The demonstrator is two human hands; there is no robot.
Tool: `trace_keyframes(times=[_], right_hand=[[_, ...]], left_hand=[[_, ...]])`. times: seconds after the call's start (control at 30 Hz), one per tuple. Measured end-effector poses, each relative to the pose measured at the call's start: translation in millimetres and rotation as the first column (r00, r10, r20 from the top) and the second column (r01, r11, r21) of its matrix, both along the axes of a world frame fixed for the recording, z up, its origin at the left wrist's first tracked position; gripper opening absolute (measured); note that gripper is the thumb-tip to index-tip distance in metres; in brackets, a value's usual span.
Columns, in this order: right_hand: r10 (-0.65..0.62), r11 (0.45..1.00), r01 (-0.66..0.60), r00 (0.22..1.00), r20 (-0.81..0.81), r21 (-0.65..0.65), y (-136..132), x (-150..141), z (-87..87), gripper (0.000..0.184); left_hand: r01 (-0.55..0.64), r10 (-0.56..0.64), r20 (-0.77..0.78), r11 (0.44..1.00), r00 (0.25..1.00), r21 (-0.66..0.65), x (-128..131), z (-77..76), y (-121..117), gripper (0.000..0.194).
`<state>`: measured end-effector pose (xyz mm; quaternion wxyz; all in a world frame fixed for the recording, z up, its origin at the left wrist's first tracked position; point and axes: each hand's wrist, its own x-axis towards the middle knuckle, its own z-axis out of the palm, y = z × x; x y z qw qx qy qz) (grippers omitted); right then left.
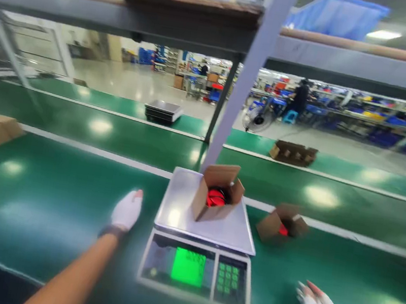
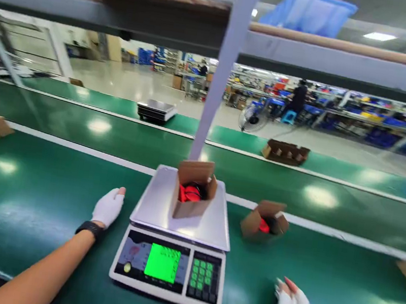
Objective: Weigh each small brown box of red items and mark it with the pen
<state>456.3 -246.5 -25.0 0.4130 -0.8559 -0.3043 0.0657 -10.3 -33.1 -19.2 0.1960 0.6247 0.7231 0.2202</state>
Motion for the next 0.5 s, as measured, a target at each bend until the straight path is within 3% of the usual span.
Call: trace_keyframes(times=[0.07,0.13,0.23,0.33,0.43,0.5], right_hand=[[-0.004,1.0,0.005,0.996,-0.088,0.006,-13.2,2.3,-11.5,0.025],[0.066,0.992,-0.045,0.981,-0.182,0.117,-8.5,-2.7,-16.9,0.04],[0.176,0.957,-0.123,0.966,-0.19,0.263,9.7,-17.9,0.0,0.051],[0.262,0.913,-0.236,0.964,-0.035,0.333,27.7,-39.4,45.3,0.047],[0.412,0.791,-0.431,0.9,0.143,0.435,44.0,-70.6,97.5,0.038],[0.516,0.705,-0.59,0.808,0.285,0.395,56.0,-96.4,125.6,0.032]], left_hand=[[-0.06,0.05,0.202,0.997,0.978,0.046,-1.1,-12.3,-16.9,0.056],[-0.137,0.098,0.463,0.989,0.881,0.051,-1.3,-17.6,-35.4,0.053],[-0.174,0.117,0.696,0.985,0.709,0.011,1.4,-5.3,-51.8,0.05],[-0.2,0.07,0.746,0.976,0.662,0.085,10.8,31.7,-52.1,0.046],[-0.124,-0.089,0.695,0.96,0.714,0.251,34.9,81.0,-48.9,0.045],[0.005,-0.224,0.592,0.937,0.774,0.348,59.6,110.8,-49.0,0.047]])
